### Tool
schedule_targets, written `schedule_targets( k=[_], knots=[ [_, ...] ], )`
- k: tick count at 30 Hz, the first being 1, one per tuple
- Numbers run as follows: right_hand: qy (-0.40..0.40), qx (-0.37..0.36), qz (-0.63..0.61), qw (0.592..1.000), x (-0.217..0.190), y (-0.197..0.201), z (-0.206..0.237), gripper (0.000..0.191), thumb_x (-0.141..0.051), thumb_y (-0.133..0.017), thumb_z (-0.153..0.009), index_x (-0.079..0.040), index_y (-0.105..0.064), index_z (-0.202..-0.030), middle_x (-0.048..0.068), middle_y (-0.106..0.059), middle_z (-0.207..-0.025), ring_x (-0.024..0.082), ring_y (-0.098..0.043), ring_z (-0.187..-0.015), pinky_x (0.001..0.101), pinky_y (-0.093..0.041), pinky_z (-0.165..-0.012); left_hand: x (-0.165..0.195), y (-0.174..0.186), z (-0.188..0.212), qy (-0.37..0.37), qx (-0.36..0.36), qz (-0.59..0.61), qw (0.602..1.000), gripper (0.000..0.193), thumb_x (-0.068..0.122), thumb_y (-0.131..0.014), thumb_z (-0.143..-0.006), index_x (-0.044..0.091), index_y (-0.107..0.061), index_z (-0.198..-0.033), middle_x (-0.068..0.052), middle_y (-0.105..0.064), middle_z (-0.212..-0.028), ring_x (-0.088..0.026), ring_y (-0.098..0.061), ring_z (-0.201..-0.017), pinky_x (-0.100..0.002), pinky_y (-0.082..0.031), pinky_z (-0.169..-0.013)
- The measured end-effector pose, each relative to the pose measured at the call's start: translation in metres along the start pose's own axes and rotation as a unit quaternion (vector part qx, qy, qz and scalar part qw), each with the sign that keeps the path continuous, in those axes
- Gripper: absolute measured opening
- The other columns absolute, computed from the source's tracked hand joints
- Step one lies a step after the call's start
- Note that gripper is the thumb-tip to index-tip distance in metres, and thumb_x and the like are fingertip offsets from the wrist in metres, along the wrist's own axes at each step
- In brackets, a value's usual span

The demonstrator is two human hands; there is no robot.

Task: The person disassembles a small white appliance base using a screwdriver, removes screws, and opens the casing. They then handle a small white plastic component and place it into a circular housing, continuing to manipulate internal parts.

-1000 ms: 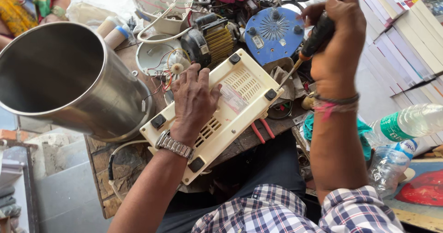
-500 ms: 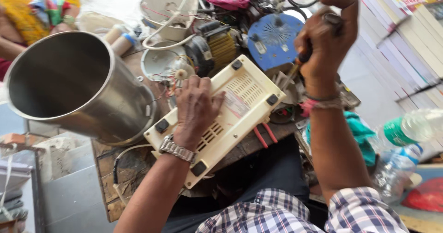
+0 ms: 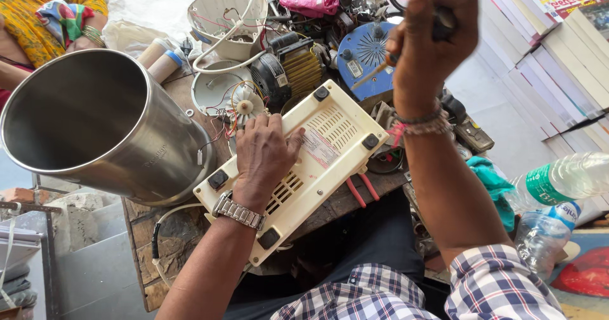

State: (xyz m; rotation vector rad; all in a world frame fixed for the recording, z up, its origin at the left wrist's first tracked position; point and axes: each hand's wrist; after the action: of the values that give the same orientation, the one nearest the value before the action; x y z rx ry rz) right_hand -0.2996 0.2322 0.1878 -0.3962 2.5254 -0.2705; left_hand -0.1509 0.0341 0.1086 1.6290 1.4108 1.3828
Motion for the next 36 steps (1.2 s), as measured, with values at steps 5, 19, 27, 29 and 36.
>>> schedule_targets(
  k=[5, 19, 27, 29, 36],
  knots=[
    [-0.012, -0.015, -0.015, 1.000, 0.027, -0.026, -0.009, 0.030, -0.024, -0.078, -0.110, -0.005, -0.055, -0.106, 0.004, -0.056, -0.072, 0.011, -0.054, -0.050, 0.0256, -0.045, -0.044, 0.000, 0.001, 0.000, -0.018, 0.028, -0.002, 0.999, 0.044, 0.048, -0.073, -0.090, 0.004, -0.067, -0.092, -0.013, -0.065, -0.090, -0.029, -0.061, -0.088, -0.046, -0.046, -0.075],
    [-0.137, -0.167, -0.122, 0.969, 0.039, -0.029, -0.022, 0.041, -0.035, -0.060, -0.116, -0.003, -0.053, -0.092, 0.008, -0.052, -0.065, 0.017, -0.050, -0.048, 0.0268, -0.042, -0.046, -0.002, 0.000, 0.001, -0.025, 0.036, -0.001, 0.999, 0.044, 0.047, -0.074, -0.088, 0.004, -0.067, -0.090, -0.011, -0.065, -0.087, -0.028, -0.061, -0.085, -0.044, -0.047, -0.073],
    [-0.335, -0.270, -0.216, 0.876, 0.056, -0.019, -0.057, 0.041, -0.039, -0.059, -0.110, -0.003, -0.059, -0.090, 0.008, -0.050, -0.062, 0.018, -0.052, -0.052, 0.0319, -0.048, -0.053, -0.004, -0.001, 0.000, -0.025, 0.015, 0.012, 0.999, 0.044, 0.046, -0.074, -0.089, 0.003, -0.067, -0.092, -0.011, -0.063, -0.085, -0.026, -0.060, -0.083, -0.043, -0.047, -0.074],
    [-0.234, -0.192, -0.130, 0.944, 0.060, -0.027, -0.054, 0.036, -0.034, -0.061, -0.111, -0.002, -0.060, -0.093, 0.008, -0.055, -0.068, 0.017, -0.056, -0.057, 0.0319, -0.050, -0.055, -0.003, -0.001, -0.001, -0.029, 0.024, 0.013, 0.999, 0.043, 0.045, -0.075, -0.089, 0.003, -0.067, -0.093, -0.012, -0.063, -0.086, -0.027, -0.060, -0.084, -0.044, -0.047, -0.075],
    [-0.130, -0.059, -0.040, 0.989, 0.048, -0.063, -0.026, 0.016, -0.010, -0.059, -0.110, 0.002, -0.064, -0.100, 0.005, -0.053, -0.069, 0.011, -0.049, -0.047, 0.0263, -0.040, -0.043, -0.004, 0.001, 0.001, -0.041, 0.036, 0.032, 0.998, 0.041, 0.038, -0.075, -0.087, 0.003, -0.067, -0.106, -0.013, -0.064, -0.088, -0.028, -0.061, -0.085, -0.045, -0.047, -0.075]
  ],
)
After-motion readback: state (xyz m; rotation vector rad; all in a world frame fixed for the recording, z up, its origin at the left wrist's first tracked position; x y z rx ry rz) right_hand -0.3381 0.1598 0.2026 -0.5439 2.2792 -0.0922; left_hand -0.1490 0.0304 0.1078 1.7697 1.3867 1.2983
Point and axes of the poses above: each hand's wrist, its own z-axis away from the middle knuckle, its own y-axis out of the back of the hand, x = y × z
